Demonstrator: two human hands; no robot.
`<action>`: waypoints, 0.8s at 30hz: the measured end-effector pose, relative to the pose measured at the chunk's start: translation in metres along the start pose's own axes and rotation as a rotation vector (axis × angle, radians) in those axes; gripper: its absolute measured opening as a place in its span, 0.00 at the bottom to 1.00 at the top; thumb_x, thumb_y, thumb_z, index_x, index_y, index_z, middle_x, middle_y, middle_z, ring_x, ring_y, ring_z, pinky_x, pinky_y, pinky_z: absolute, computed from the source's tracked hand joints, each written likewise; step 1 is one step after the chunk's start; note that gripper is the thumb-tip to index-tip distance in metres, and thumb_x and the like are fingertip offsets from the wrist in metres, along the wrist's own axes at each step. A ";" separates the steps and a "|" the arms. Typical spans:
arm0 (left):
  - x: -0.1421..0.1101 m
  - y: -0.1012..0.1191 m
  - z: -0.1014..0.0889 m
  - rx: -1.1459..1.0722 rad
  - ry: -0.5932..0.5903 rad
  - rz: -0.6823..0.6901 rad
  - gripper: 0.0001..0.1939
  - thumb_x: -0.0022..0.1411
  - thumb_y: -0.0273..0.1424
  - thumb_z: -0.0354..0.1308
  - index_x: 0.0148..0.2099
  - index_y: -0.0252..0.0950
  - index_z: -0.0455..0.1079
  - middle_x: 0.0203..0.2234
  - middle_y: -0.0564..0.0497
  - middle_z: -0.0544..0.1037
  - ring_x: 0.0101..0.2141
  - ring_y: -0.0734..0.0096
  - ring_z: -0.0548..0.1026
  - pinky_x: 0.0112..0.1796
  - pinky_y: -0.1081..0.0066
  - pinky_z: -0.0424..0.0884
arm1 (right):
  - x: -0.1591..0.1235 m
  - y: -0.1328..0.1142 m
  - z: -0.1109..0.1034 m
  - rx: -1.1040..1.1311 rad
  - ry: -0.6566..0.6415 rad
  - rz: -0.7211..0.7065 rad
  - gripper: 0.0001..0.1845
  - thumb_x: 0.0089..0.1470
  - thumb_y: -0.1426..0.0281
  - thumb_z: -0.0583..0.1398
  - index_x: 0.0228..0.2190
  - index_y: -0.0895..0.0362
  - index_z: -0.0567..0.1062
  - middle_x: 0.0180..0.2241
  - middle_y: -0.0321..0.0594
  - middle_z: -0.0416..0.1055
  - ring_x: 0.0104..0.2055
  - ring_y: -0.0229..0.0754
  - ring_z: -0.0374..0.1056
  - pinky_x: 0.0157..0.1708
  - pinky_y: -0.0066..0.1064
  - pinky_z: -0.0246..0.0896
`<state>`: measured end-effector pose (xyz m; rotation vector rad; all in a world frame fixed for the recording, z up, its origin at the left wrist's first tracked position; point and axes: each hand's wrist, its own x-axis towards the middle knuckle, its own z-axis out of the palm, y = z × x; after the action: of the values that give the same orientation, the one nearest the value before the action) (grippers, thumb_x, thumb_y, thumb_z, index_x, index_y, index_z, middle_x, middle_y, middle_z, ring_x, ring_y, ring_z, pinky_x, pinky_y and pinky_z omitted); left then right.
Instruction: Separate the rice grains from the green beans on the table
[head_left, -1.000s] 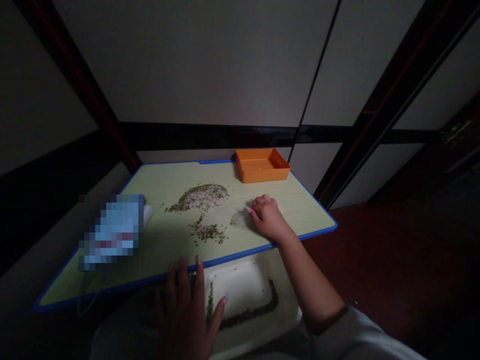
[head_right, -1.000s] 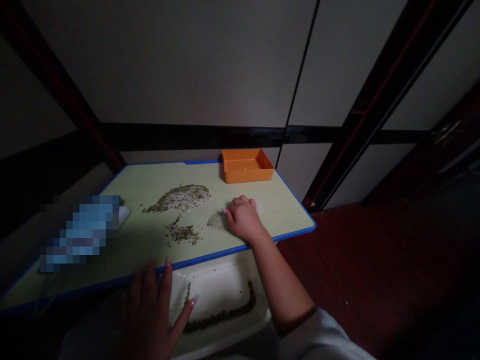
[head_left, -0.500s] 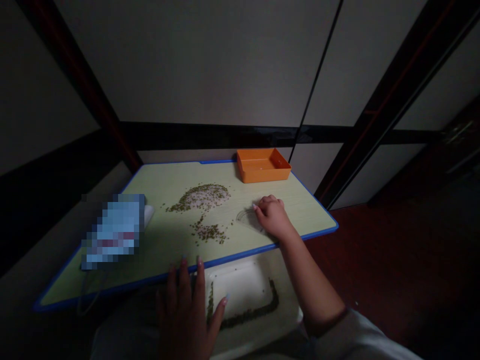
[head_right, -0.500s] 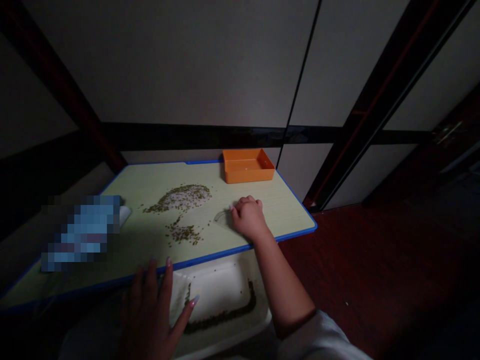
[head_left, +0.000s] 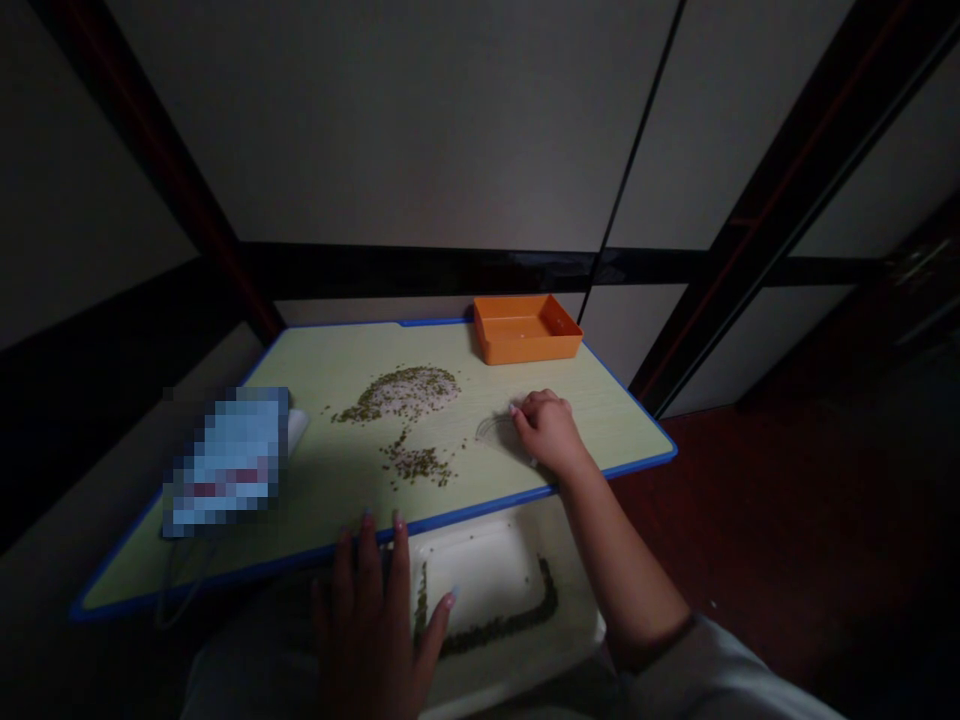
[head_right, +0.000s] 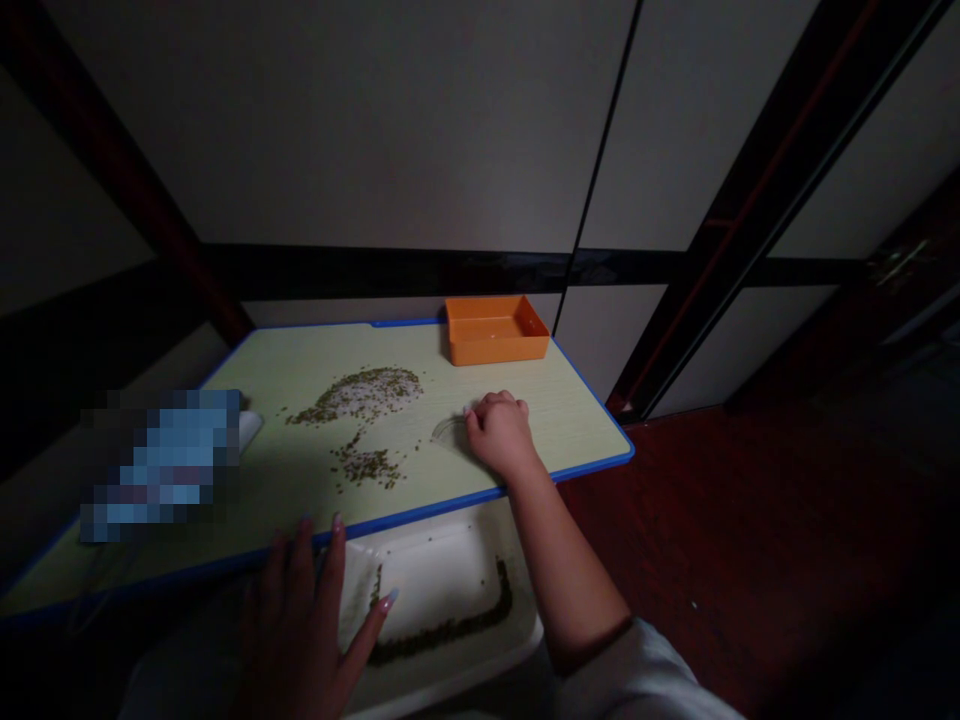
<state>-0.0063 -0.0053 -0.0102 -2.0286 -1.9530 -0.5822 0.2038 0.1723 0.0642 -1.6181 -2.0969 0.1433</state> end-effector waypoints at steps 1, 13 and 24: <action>0.000 0.001 -0.001 0.000 -0.006 -0.007 0.35 0.62 0.39 0.48 0.67 0.29 0.48 0.67 0.29 0.49 0.67 0.40 0.43 0.58 0.38 0.52 | 0.000 -0.001 0.000 -0.001 -0.008 0.000 0.17 0.61 0.68 0.55 0.23 0.58 0.76 0.32 0.44 0.74 0.40 0.44 0.63 0.40 0.35 0.50; 0.000 0.001 -0.001 0.003 0.008 0.001 0.36 0.63 0.39 0.48 0.69 0.30 0.45 0.67 0.29 0.49 0.67 0.40 0.43 0.58 0.38 0.53 | -0.001 -0.003 -0.002 0.014 -0.024 -0.052 0.17 0.61 0.68 0.55 0.23 0.58 0.75 0.33 0.43 0.73 0.41 0.43 0.63 0.40 0.34 0.49; 0.001 0.001 -0.003 0.009 0.001 0.017 0.39 0.63 0.39 0.49 0.70 0.32 0.39 0.67 0.29 0.48 0.66 0.37 0.45 0.56 0.36 0.56 | -0.002 -0.004 -0.001 0.026 -0.035 -0.082 0.17 0.61 0.67 0.55 0.23 0.59 0.75 0.33 0.43 0.73 0.41 0.43 0.62 0.41 0.35 0.49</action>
<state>-0.0060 -0.0059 -0.0066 -2.0371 -1.9324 -0.5700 0.2008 0.1693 0.0663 -1.5228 -2.1747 0.1724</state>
